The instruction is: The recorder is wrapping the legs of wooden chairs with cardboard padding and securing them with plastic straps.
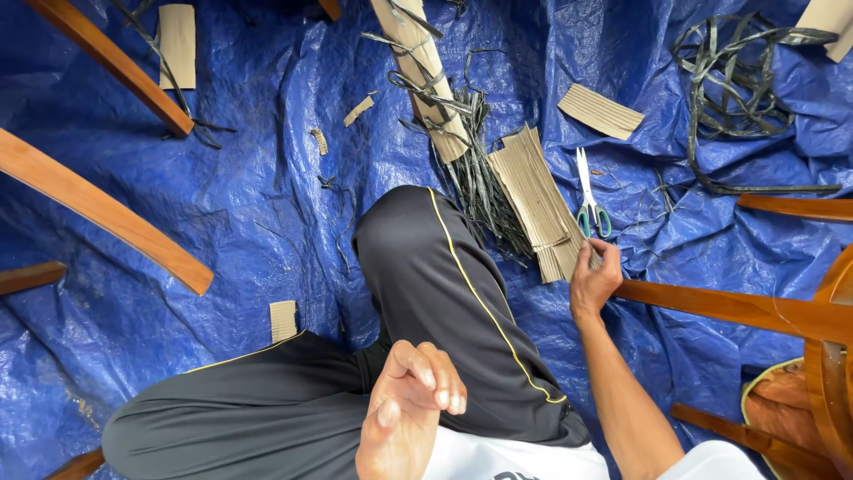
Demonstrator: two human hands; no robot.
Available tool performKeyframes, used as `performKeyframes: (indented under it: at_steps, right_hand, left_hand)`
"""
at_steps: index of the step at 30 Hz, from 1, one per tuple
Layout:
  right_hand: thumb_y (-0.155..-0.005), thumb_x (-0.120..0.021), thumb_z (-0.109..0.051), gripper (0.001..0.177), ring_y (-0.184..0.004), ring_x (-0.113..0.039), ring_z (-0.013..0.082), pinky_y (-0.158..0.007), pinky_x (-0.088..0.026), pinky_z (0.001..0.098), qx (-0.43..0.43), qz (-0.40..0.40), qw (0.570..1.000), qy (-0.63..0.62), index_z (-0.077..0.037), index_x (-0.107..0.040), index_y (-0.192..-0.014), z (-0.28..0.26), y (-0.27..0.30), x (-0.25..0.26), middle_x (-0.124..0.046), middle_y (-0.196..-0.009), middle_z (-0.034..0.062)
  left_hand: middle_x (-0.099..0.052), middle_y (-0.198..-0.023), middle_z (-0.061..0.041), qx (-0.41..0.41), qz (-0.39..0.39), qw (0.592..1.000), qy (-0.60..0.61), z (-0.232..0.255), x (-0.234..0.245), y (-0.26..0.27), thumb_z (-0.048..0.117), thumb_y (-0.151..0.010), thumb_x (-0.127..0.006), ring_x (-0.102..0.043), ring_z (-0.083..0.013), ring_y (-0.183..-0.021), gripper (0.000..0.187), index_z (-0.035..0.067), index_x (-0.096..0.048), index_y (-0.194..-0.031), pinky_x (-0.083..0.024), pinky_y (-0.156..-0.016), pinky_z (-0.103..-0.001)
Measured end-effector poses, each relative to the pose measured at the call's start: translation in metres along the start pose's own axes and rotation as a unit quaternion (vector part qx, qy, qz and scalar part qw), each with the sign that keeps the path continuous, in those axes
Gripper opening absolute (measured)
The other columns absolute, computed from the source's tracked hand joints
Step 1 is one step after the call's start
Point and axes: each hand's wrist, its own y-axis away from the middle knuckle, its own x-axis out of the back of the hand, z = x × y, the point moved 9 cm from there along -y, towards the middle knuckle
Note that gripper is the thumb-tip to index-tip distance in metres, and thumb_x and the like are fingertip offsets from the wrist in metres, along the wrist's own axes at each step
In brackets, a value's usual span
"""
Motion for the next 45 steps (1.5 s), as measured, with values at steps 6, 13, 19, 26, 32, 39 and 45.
performKeyframes:
  at_steps: [6,13,19,26,32,39,45]
  right_hand:
    - [-0.1,-0.07,-0.003,0.008,-0.093,-0.066,0.0244,-0.087,-0.053,0.0385,-0.051,0.069,0.992,-0.088,0.001,-0.067,-0.107,-0.017,-0.026,0.057,-0.07,-0.102,0.0122]
    - [-0.112,-0.067,0.0,0.006,-0.107,-0.061,0.0192,-0.103,-0.05,0.0366,-0.004,0.169,0.964,-0.203,0.002,-0.063,-0.113,-0.072,-0.058,0.144,-0.067,-0.113,0.0095]
    - [-0.117,-0.065,0.003,0.005,-0.099,-0.059,0.02,-0.094,-0.052,0.0355,0.064,0.205,0.894,-0.394,0.001,-0.06,-0.115,-0.154,-0.072,0.204,-0.06,-0.11,0.0084]
    - [-0.102,-0.052,-0.01,0.021,-0.111,-0.069,0.0309,-0.104,-0.058,0.0424,-0.025,0.056,0.824,-0.563,0.004,-0.061,-0.116,-0.15,-0.089,0.192,-0.067,-0.12,0.0196]
    - [-0.111,-0.041,-0.016,0.041,-0.127,-0.063,0.0342,-0.116,-0.048,0.0424,-0.043,-0.193,0.756,-0.624,0.01,-0.055,-0.139,-0.227,-0.094,0.168,-0.061,-0.136,0.0249]
    - [-0.116,-0.066,-0.006,0.017,-0.093,-0.065,0.0198,-0.09,-0.056,0.0325,0.049,-0.366,0.753,-0.544,0.006,-0.056,-0.109,-0.333,-0.071,0.112,-0.065,-0.112,0.0229]
    - [-0.109,-0.063,-0.039,0.046,-0.123,-0.06,0.0248,-0.113,-0.046,0.0402,0.028,-0.51,0.589,-0.626,0.002,-0.057,-0.13,-0.454,-0.028,0.073,-0.062,-0.135,0.0224]
  left_hand:
    - [-0.053,-0.094,-0.012,-0.01,0.014,1.0,-0.005,0.005,0.01,0.009,0.047,-0.096,-0.067,-0.055,-0.0222,-0.089,0.048,0.004,-0.051,-0.106,-0.046,-0.085,-0.037]
    - [-0.053,-0.094,-0.012,-0.029,0.008,0.998,-0.054,0.005,0.013,0.019,0.045,-0.097,-0.067,-0.056,-0.022,-0.09,0.044,0.004,-0.05,-0.105,-0.046,-0.086,-0.037]
    - [-0.056,-0.098,-0.011,-0.098,0.014,0.976,-0.194,0.022,-0.004,0.033,0.032,-0.1,-0.066,-0.056,-0.0191,-0.092,0.033,0.003,-0.053,-0.107,-0.047,-0.089,-0.034]
    - [-0.064,-0.11,-0.007,-0.332,0.077,0.758,-0.555,0.077,-0.036,0.074,0.018,-0.094,-0.076,-0.064,-0.0203,-0.105,0.025,0.008,-0.061,-0.11,-0.054,-0.092,-0.034]
    - [-0.06,-0.131,-0.001,-0.525,0.046,0.393,-0.754,0.131,-0.119,0.093,0.021,-0.104,-0.075,-0.051,-0.0228,-0.129,0.028,0.019,-0.06,-0.128,-0.045,-0.11,-0.041]
    - [-0.067,-0.118,-0.008,-0.289,-0.116,0.333,-0.89,0.147,-0.113,0.025,0.017,-0.1,-0.06,-0.064,-0.0242,-0.12,0.024,0.008,-0.064,-0.121,-0.05,-0.106,-0.042]
    - [-0.07,-0.102,-0.006,-0.218,0.01,0.638,-0.738,0.216,-0.042,0.001,0.007,-0.098,-0.061,-0.069,-0.0198,-0.099,0.011,0.005,-0.063,-0.108,-0.055,-0.09,-0.034]
